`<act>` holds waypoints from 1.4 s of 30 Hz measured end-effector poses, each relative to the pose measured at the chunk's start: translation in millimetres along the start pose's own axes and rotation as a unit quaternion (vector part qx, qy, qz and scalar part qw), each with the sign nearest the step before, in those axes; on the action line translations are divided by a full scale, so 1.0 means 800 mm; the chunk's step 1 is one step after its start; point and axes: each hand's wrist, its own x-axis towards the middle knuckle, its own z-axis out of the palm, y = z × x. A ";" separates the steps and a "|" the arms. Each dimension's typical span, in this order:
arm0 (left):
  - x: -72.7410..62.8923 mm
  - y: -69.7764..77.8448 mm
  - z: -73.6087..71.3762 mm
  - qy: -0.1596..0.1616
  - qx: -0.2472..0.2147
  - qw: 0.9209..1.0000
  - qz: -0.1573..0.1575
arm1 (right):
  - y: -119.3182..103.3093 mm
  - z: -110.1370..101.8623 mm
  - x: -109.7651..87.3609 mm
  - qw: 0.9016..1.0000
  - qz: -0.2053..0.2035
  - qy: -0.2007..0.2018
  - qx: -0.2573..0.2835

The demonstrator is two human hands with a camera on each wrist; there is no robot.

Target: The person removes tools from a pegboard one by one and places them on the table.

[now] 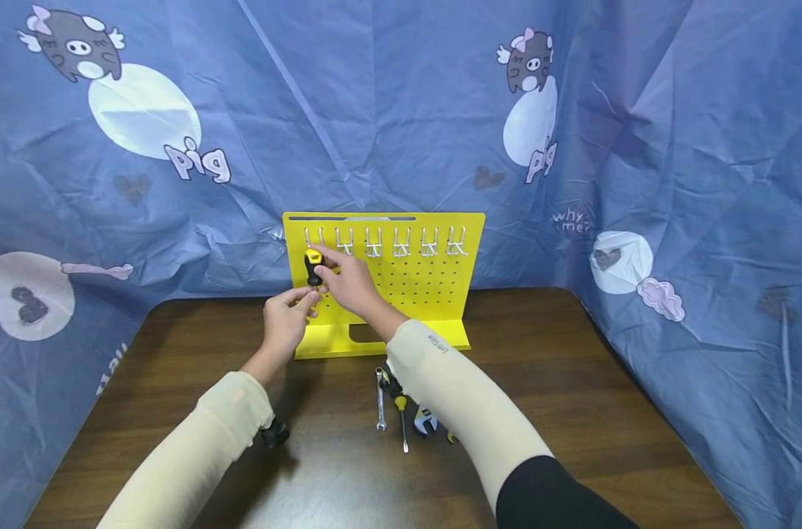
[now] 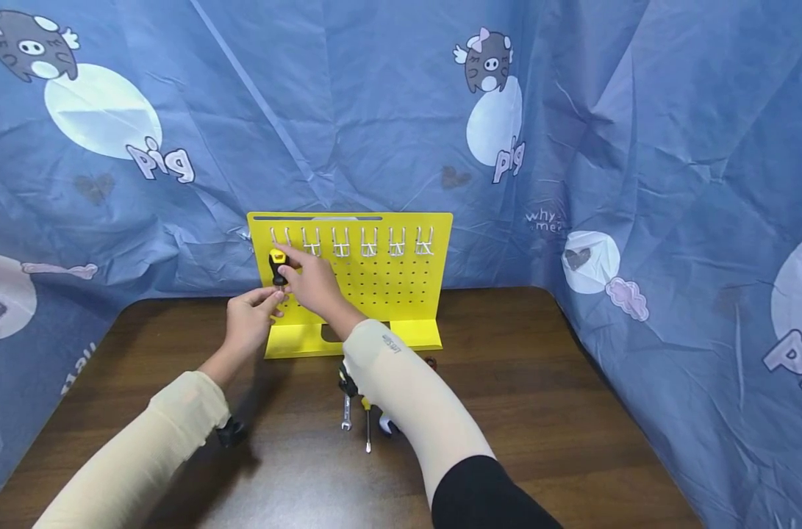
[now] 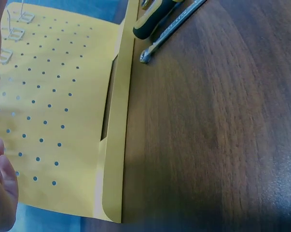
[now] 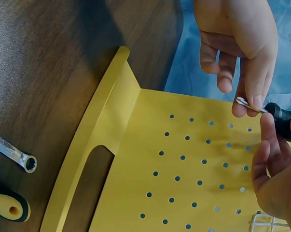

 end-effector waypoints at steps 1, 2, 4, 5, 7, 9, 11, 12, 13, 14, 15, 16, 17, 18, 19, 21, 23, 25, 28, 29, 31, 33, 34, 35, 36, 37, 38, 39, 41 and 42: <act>-0.001 0.001 -0.001 -0.002 -0.001 1.000 -0.004 | 0.000 0.000 0.000 1.000 -0.001 -0.001 0.001; -0.002 0.002 -0.001 -0.004 -0.001 1.000 -0.007 | -0.001 0.000 -0.001 1.000 -0.002 -0.002 0.002; -0.004 0.003 -0.002 -0.005 -0.007 1.000 -0.012 | -0.002 -0.001 -0.001 1.000 -0.004 -0.003 0.004; -0.005 0.003 -0.003 -0.005 -0.006 1.000 -0.013 | -0.002 -0.001 -0.002 1.000 -0.004 -0.004 0.006; -0.006 0.003 -0.004 -0.004 -0.007 1.000 -0.014 | -0.002 -0.001 -0.003 1.000 -0.004 -0.007 0.009; -0.007 0.003 -0.004 -0.005 -0.007 1.000 -0.014 | -0.003 -0.002 -0.003 1.000 0.000 -0.009 0.014; -0.008 0.004 -0.005 -0.008 -0.003 1.000 -0.014 | -0.003 -0.004 -0.004 1.000 0.005 -0.011 0.016; -0.009 0.005 -0.005 -0.009 -0.004 1.000 -0.014 | -0.003 -0.005 -0.005 1.000 0.007 -0.012 0.016; -0.009 0.006 -0.004 -0.011 -0.003 1.000 -0.014 | -0.003 -0.006 -0.005 1.000 0.009 -0.013 0.016; -0.010 0.007 -0.004 -0.012 -0.002 1.000 -0.013 | -0.003 -0.007 -0.006 1.000 0.010 -0.012 0.015; -0.010 0.008 -0.004 -0.013 0.000 1.000 -0.012 | -0.003 -0.009 -0.006 1.000 0.011 -0.013 0.014; -0.011 0.010 -0.003 -0.015 0.001 1.000 -0.011 | -0.003 -0.010 -0.007 1.000 0.011 -0.012 0.012; -0.012 0.011 -0.003 -0.016 0.004 1.000 -0.010 | -0.003 -0.011 -0.007 1.000 0.010 -0.013 0.011; -0.012 0.012 -0.003 -0.018 0.005 1.000 -0.009 | -0.003 -0.012 -0.008 1.000 0.009 -0.013 0.011; -0.013 0.012 -0.003 -0.018 0.007 1.000 -0.008 | -0.004 -0.013 -0.009 1.000 0.010 -0.014 0.010; -0.014 0.013 -0.002 -0.019 0.010 1.000 -0.007 | -0.005 -0.015 -0.011 1.000 0.011 -0.017 0.008; -0.016 0.013 -0.001 -0.018 0.010 1.000 -0.005 | -0.006 -0.016 -0.013 1.000 0.011 -0.021 0.010; -0.018 0.015 0.000 -0.015 0.007 1.000 -0.004 | -0.007 -0.018 -0.014 1.000 0.014 -0.025 0.013; -0.019 0.016 0.000 -0.015 0.010 1.000 0.000 | -0.008 -0.020 -0.017 0.999 0.011 -0.028 0.012; -0.020 0.017 0.000 -0.015 0.011 1.000 0.000 | -0.009 -0.020 -0.017 0.999 0.010 -0.029 0.011; -0.022 0.018 0.000 -0.016 0.014 1.000 0.001 | -0.009 -0.021 -0.019 0.999 0.007 -0.030 0.007; -0.023 0.020 0.000 -0.018 0.014 1.000 0.001 | -0.009 -0.022 -0.021 1.000 0.000 -0.030 0.005; -0.024 0.020 0.000 -0.019 0.014 1.000 0.001 | -0.010 -0.023 -0.022 0.999 -0.005 -0.031 0.005; -0.025 0.020 0.001 -0.020 0.013 1.000 0.002 | -0.009 -0.023 -0.024 0.999 -0.009 -0.032 0.005; -0.026 0.020 0.001 -0.023 0.015 1.000 0.002 | -0.009 -0.024 -0.025 0.999 -0.014 -0.033 0.005; -0.027 0.020 0.002 -0.026 0.016 1.000 0.002 | -0.009 -0.025 -0.027 0.999 -0.018 -0.035 0.004; -0.029 0.020 0.002 -0.028 0.019 0.999 0.002 | -0.009 -0.026 -0.029 0.999 -0.021 -0.038 0.006; -0.031 0.020 0.002 -0.032 0.022 0.999 0.001 | -0.008 -0.027 -0.032 0.999 -0.022 -0.042 0.005; -0.035 0.018 0.003 -0.040 0.028 0.999 0.000 | -0.006 -0.029 -0.037 0.999 -0.018 -0.050 0.008; -0.038 0.017 0.003 -0.045 0.032 0.998 0.000 | -0.004 -0.030 -0.039 0.998 -0.016 -0.054 0.011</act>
